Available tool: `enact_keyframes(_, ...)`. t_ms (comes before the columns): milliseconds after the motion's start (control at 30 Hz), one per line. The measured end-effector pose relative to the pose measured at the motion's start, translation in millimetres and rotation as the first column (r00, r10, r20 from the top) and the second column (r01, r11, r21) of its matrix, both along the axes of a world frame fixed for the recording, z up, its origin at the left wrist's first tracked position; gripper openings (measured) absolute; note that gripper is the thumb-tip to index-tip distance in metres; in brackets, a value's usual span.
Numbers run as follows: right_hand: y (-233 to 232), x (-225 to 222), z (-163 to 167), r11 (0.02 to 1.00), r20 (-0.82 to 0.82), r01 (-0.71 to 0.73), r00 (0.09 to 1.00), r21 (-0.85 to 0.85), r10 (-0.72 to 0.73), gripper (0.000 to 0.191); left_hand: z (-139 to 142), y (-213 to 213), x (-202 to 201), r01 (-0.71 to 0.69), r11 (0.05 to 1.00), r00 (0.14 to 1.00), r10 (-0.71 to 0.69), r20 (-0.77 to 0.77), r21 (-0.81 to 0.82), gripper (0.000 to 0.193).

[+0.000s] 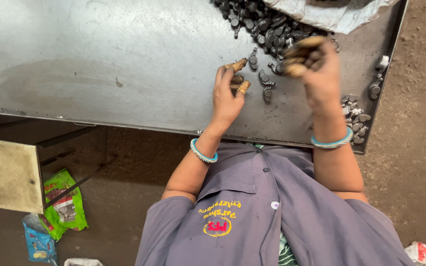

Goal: The person picks small dark metal castings one at a time from a pile on a steel table, turns and squeezes each piece between the fingers, and places it into a separate pile, occasionally sweeping handfuls of parts across the table and reaching into a sack of parts at the far edge.

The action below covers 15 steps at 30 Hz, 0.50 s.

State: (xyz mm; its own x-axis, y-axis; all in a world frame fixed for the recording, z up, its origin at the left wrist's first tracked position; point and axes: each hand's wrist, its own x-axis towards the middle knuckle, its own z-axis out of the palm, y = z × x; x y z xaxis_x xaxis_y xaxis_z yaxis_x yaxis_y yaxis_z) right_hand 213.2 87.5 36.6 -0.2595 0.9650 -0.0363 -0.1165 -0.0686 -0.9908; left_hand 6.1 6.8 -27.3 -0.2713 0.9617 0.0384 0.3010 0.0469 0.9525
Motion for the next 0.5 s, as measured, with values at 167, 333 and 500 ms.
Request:
enact_keyframes(167, -28, -49, -19, 0.800, 0.821, -0.329, 0.473, 0.502, -0.321, 0.054, 1, 6, 3, 0.067, 0.996, 0.991, -0.059, -0.117, 0.063, 0.076)
enact_keyframes(333, -29, -38, -39, 0.922, 0.788, -0.157, 0.581, 0.355, -0.205, 0.044, 2, 25, 6, 0.187, 0.979, 0.942, -0.203, -0.266, -0.083, 0.083)
enact_keyframes(500, -36, 5, -57, 0.998, 0.111, 0.025, 0.994, -0.060, -0.018, 0.048, -1, 30, 6, 0.249, 0.964, 0.909, -0.267, -0.320, -0.097, 0.082)
